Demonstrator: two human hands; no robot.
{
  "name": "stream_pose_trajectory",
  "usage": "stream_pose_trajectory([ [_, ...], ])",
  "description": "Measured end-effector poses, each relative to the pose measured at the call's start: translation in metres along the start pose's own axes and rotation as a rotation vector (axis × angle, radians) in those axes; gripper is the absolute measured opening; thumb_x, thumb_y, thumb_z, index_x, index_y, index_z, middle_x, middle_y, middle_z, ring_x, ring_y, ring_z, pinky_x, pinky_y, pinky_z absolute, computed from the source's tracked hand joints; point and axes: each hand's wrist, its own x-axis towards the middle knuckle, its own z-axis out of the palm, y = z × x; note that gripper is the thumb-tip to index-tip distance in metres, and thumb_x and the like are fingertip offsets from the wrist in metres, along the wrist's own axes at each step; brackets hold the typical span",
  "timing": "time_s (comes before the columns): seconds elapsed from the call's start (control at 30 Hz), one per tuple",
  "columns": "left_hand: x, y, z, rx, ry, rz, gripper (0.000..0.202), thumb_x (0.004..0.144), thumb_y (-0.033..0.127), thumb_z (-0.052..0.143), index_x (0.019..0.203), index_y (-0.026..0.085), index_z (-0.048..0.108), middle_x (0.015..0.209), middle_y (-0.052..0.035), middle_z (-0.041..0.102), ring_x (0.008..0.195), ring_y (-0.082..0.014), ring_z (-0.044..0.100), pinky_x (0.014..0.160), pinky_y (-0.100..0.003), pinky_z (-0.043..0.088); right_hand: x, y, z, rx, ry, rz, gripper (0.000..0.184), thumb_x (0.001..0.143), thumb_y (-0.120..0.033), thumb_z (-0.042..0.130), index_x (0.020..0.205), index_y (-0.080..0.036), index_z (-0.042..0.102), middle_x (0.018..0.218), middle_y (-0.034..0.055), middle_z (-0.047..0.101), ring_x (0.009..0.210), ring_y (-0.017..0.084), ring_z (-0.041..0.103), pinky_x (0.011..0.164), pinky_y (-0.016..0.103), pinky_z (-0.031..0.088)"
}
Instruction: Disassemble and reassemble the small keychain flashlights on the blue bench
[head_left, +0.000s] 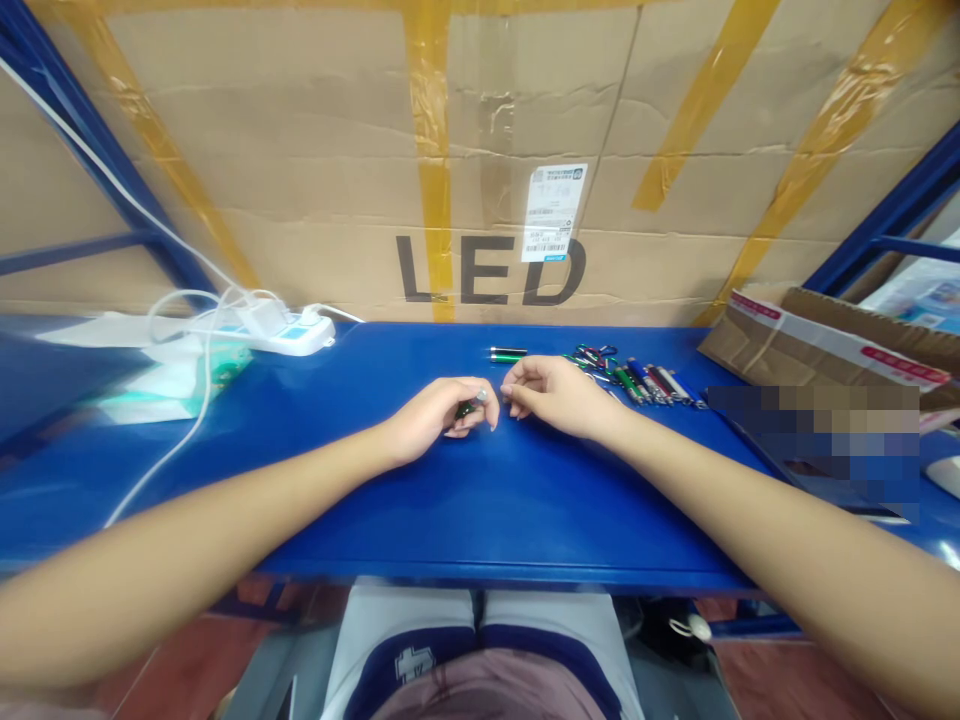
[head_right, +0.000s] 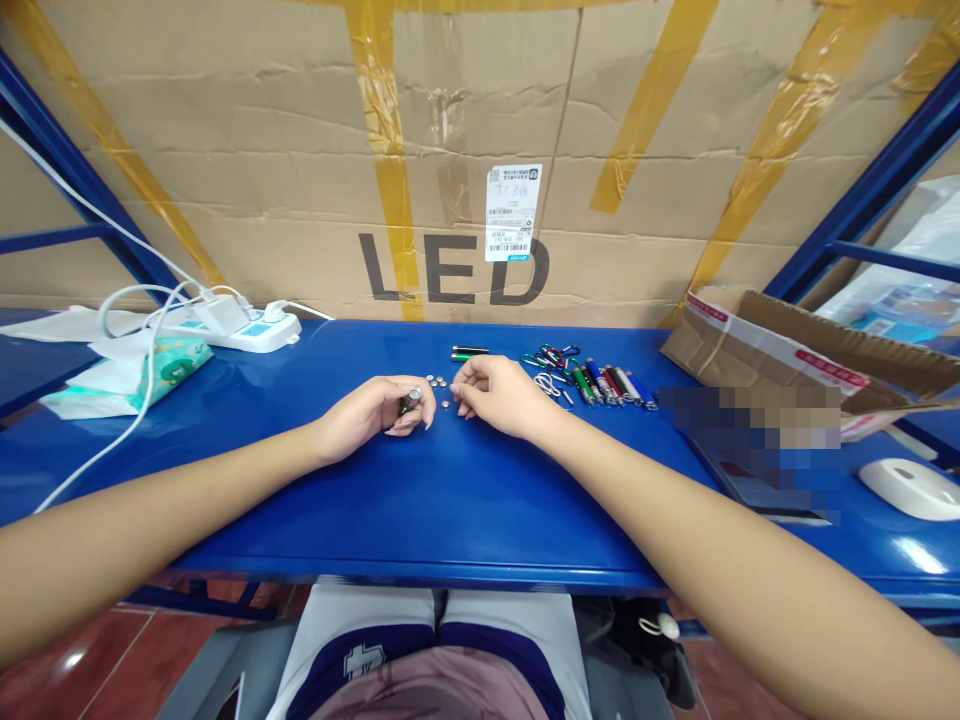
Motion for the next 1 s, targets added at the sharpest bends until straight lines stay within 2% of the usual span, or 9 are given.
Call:
stream_pose_trajectory([
  [0.13,0.000,0.000,0.000,-0.002,0.002,0.001,0.034,0.087,0.036,0.040,0.073,0.013,0.060,0.058,0.0013,0.039,0.052,-0.0115,0.033,0.051,-0.027,0.027,-0.001,0.001,-0.005,-0.427,0.082,-0.179,0.006,0.088,-0.016,0.061,0.082,-0.017,0.063,0.072,0.0026,0.070,0.065,0.015,0.065,0.065,0.027,0.049],
  [0.27,0.000,0.000,-0.001,0.010,-0.004,0.009,0.035,0.088,0.035,0.039,0.074,0.013,0.061,0.057,0.0014,0.039,0.052,-0.0118,0.034,0.052,-0.027,0.028,-0.001,0.001,-0.007,-0.637,0.033,-0.328,0.010,0.085,-0.010,0.060,0.083,-0.017,0.067,0.085,0.0056,0.072,0.076,0.018,0.064,0.072,0.029,0.048],
  [0.47,-0.001,-0.002,-0.002,-0.001,0.001,-0.008,0.034,0.090,0.032,0.039,0.073,0.013,0.062,0.057,0.0014,0.040,0.053,-0.0114,0.034,0.052,-0.026,0.028,-0.002,0.002,-0.006,-0.525,0.038,-0.319,0.009,0.081,-0.011,0.063,0.077,-0.018,0.068,0.080,0.0030,0.071,0.072,0.016,0.064,0.072,0.028,0.049],
  [0.7,0.000,0.000,0.001,-0.032,0.030,-0.034,0.036,0.090,0.033,0.037,0.072,0.013,0.061,0.056,0.0011,0.037,0.051,-0.0116,0.033,0.050,-0.025,0.028,-0.011,-0.013,0.000,-0.195,0.326,-0.475,0.005,0.085,-0.021,0.067,0.081,-0.019,0.070,0.086,0.0024,0.070,0.072,0.013,0.062,0.062,0.025,0.048],
  [0.87,0.002,0.003,0.005,-0.113,0.069,-0.062,0.036,0.089,0.034,0.039,0.069,0.012,0.060,0.056,0.0008,0.036,0.051,-0.0113,0.031,0.049,-0.024,0.028,-0.020,-0.022,0.007,-0.151,0.275,-0.670,0.008,0.088,-0.022,0.066,0.083,-0.019,0.071,0.085,0.0031,0.067,0.071,0.012,0.061,0.060,0.024,0.049],
  [1.0,0.002,0.002,0.006,-0.150,0.068,-0.061,0.036,0.089,0.037,0.041,0.069,0.012,0.059,0.056,0.0006,0.037,0.051,-0.0113,0.032,0.049,-0.023,0.029,-0.021,-0.020,0.010,-0.171,0.250,-0.686,0.009,0.090,-0.024,0.064,0.086,-0.021,0.072,0.088,0.0042,0.067,0.074,0.013,0.062,0.061,0.026,0.051],
])
